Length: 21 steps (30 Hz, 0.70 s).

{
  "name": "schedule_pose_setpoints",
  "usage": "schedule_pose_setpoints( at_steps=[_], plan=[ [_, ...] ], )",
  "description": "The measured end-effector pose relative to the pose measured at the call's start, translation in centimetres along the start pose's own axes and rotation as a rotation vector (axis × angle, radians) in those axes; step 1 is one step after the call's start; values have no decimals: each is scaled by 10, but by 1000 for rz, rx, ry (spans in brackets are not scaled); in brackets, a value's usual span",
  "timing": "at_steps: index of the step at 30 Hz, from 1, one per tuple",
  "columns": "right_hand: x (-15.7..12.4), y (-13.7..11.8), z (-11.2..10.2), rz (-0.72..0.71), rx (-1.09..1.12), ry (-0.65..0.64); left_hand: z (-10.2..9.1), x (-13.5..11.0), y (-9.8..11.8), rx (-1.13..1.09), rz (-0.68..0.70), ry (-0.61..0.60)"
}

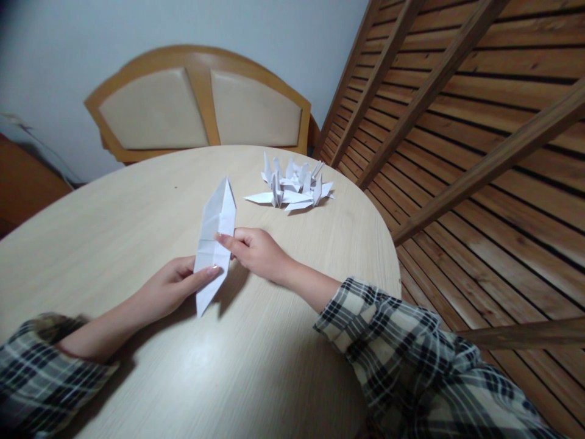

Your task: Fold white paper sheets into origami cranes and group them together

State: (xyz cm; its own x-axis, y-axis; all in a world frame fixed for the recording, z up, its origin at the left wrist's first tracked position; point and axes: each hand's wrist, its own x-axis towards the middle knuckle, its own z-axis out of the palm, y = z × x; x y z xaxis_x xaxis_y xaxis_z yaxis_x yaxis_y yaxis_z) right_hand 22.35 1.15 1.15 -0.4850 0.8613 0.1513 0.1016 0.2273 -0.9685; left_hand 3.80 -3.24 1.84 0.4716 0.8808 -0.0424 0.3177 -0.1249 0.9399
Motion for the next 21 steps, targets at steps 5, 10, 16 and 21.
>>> schedule_pose_setpoints(
  at_steps=[5,10,16,21],
  plan=[
    [1,4,1,-32,39,8,-1,-1,0,13,6,28],
    [0,5,-1,13,55,-34,-2,1,-5,-4,-22,54],
    [-1,2,-1,-17,6,-157,-2,2,-9,2,-24,114],
    [-2,5,-1,-36,-7,-152,-2,2,-9,-20,18,127]
  ],
)
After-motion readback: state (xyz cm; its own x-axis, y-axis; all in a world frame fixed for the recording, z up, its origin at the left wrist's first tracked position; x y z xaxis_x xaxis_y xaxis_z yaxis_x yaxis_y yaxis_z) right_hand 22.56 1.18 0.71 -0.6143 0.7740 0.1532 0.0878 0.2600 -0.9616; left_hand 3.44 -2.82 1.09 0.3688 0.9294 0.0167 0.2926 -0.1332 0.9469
